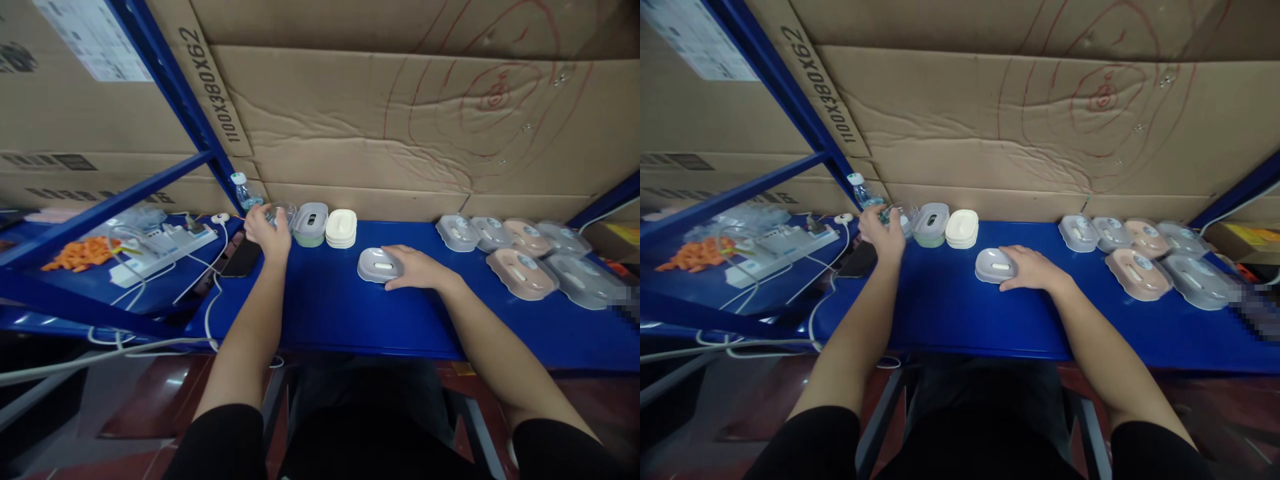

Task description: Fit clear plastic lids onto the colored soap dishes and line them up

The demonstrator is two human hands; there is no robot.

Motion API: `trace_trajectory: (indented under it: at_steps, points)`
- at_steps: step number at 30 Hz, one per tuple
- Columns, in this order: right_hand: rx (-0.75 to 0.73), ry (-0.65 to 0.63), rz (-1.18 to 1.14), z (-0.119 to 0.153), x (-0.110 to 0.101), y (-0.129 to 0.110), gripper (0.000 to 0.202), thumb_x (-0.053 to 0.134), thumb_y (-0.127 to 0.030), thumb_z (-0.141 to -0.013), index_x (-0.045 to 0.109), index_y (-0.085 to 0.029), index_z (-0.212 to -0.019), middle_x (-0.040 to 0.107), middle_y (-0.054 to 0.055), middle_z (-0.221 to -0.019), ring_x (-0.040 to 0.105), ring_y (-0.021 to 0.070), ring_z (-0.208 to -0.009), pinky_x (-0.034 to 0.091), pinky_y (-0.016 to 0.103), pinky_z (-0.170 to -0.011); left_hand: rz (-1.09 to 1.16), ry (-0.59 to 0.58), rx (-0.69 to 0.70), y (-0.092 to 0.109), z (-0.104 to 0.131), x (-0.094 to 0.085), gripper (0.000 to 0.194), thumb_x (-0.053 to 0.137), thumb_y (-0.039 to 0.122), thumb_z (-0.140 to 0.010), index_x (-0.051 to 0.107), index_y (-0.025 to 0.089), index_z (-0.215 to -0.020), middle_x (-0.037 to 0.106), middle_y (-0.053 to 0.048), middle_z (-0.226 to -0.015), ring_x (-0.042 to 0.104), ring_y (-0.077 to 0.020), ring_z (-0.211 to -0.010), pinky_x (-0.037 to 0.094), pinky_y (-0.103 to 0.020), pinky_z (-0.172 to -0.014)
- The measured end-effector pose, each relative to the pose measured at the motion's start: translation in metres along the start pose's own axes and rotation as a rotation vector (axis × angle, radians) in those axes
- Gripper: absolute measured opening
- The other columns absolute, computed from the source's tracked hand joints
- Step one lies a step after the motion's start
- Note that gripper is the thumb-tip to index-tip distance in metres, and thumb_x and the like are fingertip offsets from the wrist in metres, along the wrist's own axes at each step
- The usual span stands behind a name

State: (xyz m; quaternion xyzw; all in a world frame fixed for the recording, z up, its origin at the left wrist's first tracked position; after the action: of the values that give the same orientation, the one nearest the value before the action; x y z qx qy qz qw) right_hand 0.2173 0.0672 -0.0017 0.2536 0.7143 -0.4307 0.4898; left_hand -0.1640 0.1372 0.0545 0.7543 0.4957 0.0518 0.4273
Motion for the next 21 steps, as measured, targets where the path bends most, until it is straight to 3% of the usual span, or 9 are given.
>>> trace_trajectory:
  at_steps: [3,6,8,10,12,15,21]
  points:
    - [-0.021,0.024,-0.024,-0.001,-0.003,-0.004,0.100,0.087,-0.066,-0.069,0.052,-0.031,-0.156,0.059,0.014,-0.153,0.059,0.0418,-0.138,0.051,0.064,-0.111,0.139,-0.211,0.366,0.063,0.037,0.017,0.037,0.064,0.048,-0.095,0.065,0.021,-0.120,0.061,-0.015,-0.139,0.054,-0.0307,-0.137,0.038,-0.051,-0.120]
    - [-0.049,0.060,-0.061,-0.002,-0.010,-0.013,0.099,0.086,-0.064,-0.072,0.051,-0.025,-0.157,0.060,0.016,-0.150,0.060,0.0411,-0.136,0.051,0.062,-0.111,0.263,-0.612,0.729,0.118,0.104,0.043,0.069,0.073,0.066,-0.085,0.061,0.020,-0.135,0.058,-0.019,-0.147,0.054,-0.0339,-0.139,0.042,-0.054,-0.119]
    - [-0.060,0.087,-0.087,-0.003,-0.015,-0.018,0.099,0.084,-0.065,-0.074,0.050,-0.025,-0.157,0.061,0.016,-0.150,0.060,0.0406,-0.135,0.051,0.061,-0.111,0.279,-0.842,0.854,0.134,0.144,0.056,0.087,0.075,0.073,-0.080,0.055,0.020,-0.146,0.054,-0.021,-0.153,0.052,-0.0362,-0.143,0.043,-0.056,-0.119]
    - [-0.068,0.119,-0.105,-0.003,-0.019,-0.023,0.098,0.083,-0.067,-0.075,0.050,-0.026,-0.157,0.061,0.015,-0.150,0.060,0.0405,-0.136,0.050,0.061,-0.112,0.267,-0.967,0.873,0.136,0.165,0.064,0.094,0.076,0.074,-0.079,0.050,0.020,-0.152,0.053,-0.022,-0.154,0.052,-0.0374,-0.144,0.044,-0.058,-0.119]
    - [-0.080,0.146,-0.121,-0.002,-0.022,-0.027,0.098,0.083,-0.069,-0.074,0.051,-0.026,-0.156,0.060,0.015,-0.151,0.058,0.0406,-0.139,0.049,0.061,-0.114,0.260,-1.010,0.850,0.134,0.169,0.067,0.095,0.077,0.072,-0.080,0.048,0.021,-0.154,0.052,-0.022,-0.156,0.052,-0.0376,-0.145,0.044,-0.059,-0.119]
    - [-0.109,0.225,-0.167,-0.001,-0.031,-0.032,0.092,0.083,-0.068,-0.075,0.055,-0.028,-0.153,0.060,0.014,-0.151,0.057,0.0391,-0.140,0.047,0.061,-0.116,0.273,-0.982,0.826,0.131,0.159,0.063,0.093,0.078,0.069,-0.080,0.047,0.023,-0.155,0.051,-0.020,-0.158,0.049,-0.0369,-0.148,0.044,-0.059,-0.120]
    - [-0.035,0.561,-0.328,0.010,-0.061,-0.021,0.070,0.079,-0.069,-0.079,0.068,-0.028,-0.134,0.074,0.011,-0.130,0.071,0.0350,-0.120,0.055,0.056,-0.106,0.361,-0.846,0.858,0.140,0.139,0.043,0.069,0.068,0.059,-0.094,0.051,0.021,-0.149,0.058,-0.018,-0.153,0.055,-0.0315,-0.144,0.047,-0.056,-0.118]
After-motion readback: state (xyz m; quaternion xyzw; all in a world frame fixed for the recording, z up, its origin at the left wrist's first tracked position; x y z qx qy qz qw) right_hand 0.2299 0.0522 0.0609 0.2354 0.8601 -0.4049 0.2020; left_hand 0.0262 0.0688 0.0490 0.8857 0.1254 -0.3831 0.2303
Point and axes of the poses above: each hand's wrist, its own z-axis away from the middle knuckle, its own x-axis out of the palm, y = z × x, the point moved 9 cm from there along -z, towards the middle knuckle
